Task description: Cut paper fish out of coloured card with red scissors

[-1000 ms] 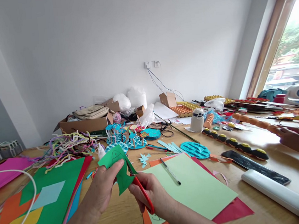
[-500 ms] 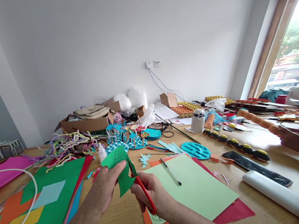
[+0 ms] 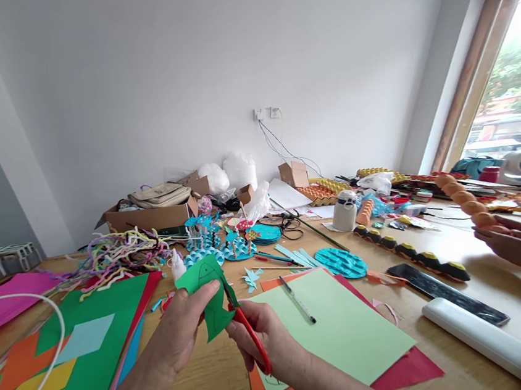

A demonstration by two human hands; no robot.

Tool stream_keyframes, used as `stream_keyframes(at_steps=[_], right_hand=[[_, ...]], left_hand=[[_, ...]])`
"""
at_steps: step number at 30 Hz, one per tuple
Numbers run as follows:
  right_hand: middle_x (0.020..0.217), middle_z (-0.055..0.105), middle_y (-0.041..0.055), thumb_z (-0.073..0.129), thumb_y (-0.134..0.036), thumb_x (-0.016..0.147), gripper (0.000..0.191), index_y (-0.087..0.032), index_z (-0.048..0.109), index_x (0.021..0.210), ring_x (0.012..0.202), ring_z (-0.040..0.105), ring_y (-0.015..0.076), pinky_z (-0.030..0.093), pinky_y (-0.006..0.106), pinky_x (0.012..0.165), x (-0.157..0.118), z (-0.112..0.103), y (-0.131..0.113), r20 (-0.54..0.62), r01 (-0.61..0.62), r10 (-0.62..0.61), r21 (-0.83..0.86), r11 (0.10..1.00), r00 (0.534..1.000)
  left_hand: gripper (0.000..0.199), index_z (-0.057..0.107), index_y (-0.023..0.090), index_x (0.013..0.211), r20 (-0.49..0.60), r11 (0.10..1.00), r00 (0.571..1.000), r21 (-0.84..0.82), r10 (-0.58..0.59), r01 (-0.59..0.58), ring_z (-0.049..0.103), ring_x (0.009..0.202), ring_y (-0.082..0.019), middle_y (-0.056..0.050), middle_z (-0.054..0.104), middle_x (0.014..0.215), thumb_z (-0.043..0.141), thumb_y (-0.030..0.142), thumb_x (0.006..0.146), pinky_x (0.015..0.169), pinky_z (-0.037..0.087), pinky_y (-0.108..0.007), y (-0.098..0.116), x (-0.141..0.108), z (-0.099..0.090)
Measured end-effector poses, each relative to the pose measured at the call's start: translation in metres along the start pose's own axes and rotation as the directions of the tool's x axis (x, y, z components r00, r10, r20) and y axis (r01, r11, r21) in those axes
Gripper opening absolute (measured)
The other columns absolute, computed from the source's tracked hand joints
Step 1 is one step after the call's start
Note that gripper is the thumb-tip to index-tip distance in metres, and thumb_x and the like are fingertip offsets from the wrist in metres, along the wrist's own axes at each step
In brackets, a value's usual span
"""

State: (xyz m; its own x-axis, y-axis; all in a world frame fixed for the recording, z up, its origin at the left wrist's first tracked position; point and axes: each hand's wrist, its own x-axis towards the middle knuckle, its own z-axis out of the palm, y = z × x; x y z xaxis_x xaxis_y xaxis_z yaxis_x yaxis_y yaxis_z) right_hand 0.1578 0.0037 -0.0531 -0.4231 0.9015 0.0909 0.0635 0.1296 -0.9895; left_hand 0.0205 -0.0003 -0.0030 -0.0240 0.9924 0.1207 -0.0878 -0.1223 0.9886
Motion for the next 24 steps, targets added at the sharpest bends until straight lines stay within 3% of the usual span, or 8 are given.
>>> stream_keyframes(at_steps=[3,16,24], right_hand=[[0.041,0.040,-0.0080,0.054,-0.040,0.075,0.024,-0.016,0.049,0.069,0.033,0.043,0.0083,0.030,0.017,0.031,-0.001,-0.001,-0.003,0.008,0.001,-0.001,-0.003,1.000,1.000],[0.044,0.037,-0.0085,0.053,-0.045,0.076,0.030,-0.016,0.049,0.070,0.032,0.042,0.0064,0.030,0.015,0.030,0.000,-0.002,0.003,0.006,0.018,-0.018,0.018,1.000,1.000],[0.043,0.037,-0.0085,0.051,-0.040,0.077,0.025,-0.016,0.048,0.068,0.031,0.041,0.0065,0.031,0.016,0.029,0.003,0.000,0.008,-0.011,0.011,-0.011,0.001,1.000,1.000]], left_hand=[[0.019,0.058,0.018,0.061,0.085,0.996,0.996,-0.081,-0.022,0.029,0.045,0.061,-0.014,0.003,0.054,0.060,0.065,0.034,0.068,0.061,0.043,-0.025,0.001,0.000,0.002],[0.018,0.058,0.018,0.062,0.107,0.991,0.992,-0.112,-0.065,0.077,0.048,0.060,-0.014,0.004,0.057,0.061,0.065,0.034,0.067,0.063,0.042,-0.025,0.003,0.000,0.002],[0.018,0.059,0.018,0.062,0.102,0.992,0.993,-0.107,-0.057,0.068,0.048,0.060,-0.014,0.003,0.057,0.061,0.065,0.034,0.067,0.063,0.042,-0.026,0.001,0.000,-0.001]])
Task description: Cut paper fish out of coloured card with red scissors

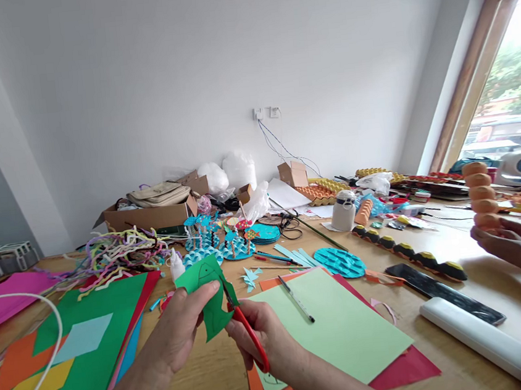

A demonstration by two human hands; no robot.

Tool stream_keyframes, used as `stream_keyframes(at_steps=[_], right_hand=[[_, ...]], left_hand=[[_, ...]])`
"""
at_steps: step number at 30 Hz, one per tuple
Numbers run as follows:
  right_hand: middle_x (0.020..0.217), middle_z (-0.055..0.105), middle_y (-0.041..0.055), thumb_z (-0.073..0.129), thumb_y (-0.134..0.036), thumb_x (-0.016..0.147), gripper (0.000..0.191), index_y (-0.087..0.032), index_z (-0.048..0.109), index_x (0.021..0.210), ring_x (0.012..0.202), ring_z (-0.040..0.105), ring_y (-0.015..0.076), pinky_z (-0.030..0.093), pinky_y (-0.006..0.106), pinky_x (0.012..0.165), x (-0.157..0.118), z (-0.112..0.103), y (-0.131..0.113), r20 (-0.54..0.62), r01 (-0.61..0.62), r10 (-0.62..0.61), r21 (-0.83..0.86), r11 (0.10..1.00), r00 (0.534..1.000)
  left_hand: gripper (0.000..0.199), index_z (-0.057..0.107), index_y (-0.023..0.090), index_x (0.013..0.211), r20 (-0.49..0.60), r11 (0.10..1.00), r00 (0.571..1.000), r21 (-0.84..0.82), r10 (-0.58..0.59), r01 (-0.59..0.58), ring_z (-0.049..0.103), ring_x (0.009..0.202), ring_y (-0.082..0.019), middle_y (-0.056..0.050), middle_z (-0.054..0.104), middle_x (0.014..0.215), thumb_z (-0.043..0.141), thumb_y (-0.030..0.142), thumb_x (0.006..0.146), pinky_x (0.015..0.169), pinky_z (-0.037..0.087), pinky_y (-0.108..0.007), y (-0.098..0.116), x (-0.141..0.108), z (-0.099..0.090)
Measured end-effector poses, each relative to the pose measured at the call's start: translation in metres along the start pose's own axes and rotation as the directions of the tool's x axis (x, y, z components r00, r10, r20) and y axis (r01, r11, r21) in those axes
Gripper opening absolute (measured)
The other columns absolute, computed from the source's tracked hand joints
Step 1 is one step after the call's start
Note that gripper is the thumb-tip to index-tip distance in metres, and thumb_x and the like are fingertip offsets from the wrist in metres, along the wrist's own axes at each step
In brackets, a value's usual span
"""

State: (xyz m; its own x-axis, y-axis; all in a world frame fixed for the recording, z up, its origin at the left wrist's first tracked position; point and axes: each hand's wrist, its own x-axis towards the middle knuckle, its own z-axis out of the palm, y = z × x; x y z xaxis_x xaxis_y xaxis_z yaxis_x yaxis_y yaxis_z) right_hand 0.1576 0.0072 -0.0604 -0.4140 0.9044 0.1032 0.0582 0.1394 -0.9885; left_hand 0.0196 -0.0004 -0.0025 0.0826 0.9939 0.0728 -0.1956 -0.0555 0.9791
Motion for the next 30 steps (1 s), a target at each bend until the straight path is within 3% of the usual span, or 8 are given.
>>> stream_keyframes(at_steps=[3,8,16,21,30], right_hand=[[0.043,0.037,-0.0086,0.052,-0.037,0.076,0.024,-0.017,0.047,0.066,0.030,0.040,0.0061,0.031,0.015,0.028,0.000,0.001,0.000,-0.007,-0.006,0.006,0.012,1.000,1.000],[0.041,0.038,-0.0090,0.055,-0.037,0.074,0.024,-0.016,0.047,0.066,0.030,0.041,0.0058,0.029,0.014,0.027,-0.002,0.001,-0.007,0.005,-0.010,0.010,0.027,1.000,1.000],[0.037,0.038,-0.0091,0.061,-0.044,0.071,0.034,-0.017,0.043,0.061,0.030,0.041,0.0062,0.029,0.013,0.028,-0.003,0.001,-0.012,0.022,-0.023,0.022,0.064,0.998,1.000],[0.038,0.038,-0.0090,0.058,-0.044,0.072,0.032,-0.017,0.043,0.061,0.029,0.042,0.0063,0.028,0.013,0.027,-0.002,0.001,-0.010,0.021,-0.008,0.007,0.053,0.999,1.000],[0.039,0.037,-0.0090,0.055,-0.042,0.072,0.030,-0.018,0.041,0.059,0.027,0.038,0.0056,0.028,0.014,0.025,0.000,0.001,-0.003,0.008,-0.021,0.021,0.023,1.000,1.000]], left_hand=[[0.017,0.060,0.018,0.064,-0.012,1.000,1.000,0.010,0.023,-0.023,0.050,0.061,-0.015,0.003,0.058,0.060,0.065,0.034,0.068,0.064,0.043,-0.026,-0.001,0.001,-0.001],[0.021,0.061,0.017,0.060,-0.141,1.000,0.990,0.030,0.009,-0.005,0.050,0.056,-0.014,0.002,0.058,0.057,0.067,0.036,0.065,0.060,0.043,-0.026,-0.002,0.004,-0.001],[0.029,0.047,0.019,0.051,-0.086,1.000,0.996,-0.026,0.007,-0.009,0.039,0.047,-0.010,0.007,0.046,0.047,0.068,0.033,0.066,0.050,0.038,-0.022,-0.003,0.002,-0.001],[0.028,0.049,0.019,0.054,-0.041,1.000,0.999,-0.005,0.016,-0.016,0.040,0.050,-0.010,0.007,0.046,0.050,0.066,0.035,0.068,0.053,0.039,-0.023,-0.004,0.002,-0.004],[0.023,0.055,0.019,0.049,-0.119,0.999,0.993,0.040,0.026,-0.022,0.047,0.048,-0.012,0.006,0.052,0.048,0.067,0.033,0.062,0.053,0.041,-0.025,-0.002,0.003,-0.005]])
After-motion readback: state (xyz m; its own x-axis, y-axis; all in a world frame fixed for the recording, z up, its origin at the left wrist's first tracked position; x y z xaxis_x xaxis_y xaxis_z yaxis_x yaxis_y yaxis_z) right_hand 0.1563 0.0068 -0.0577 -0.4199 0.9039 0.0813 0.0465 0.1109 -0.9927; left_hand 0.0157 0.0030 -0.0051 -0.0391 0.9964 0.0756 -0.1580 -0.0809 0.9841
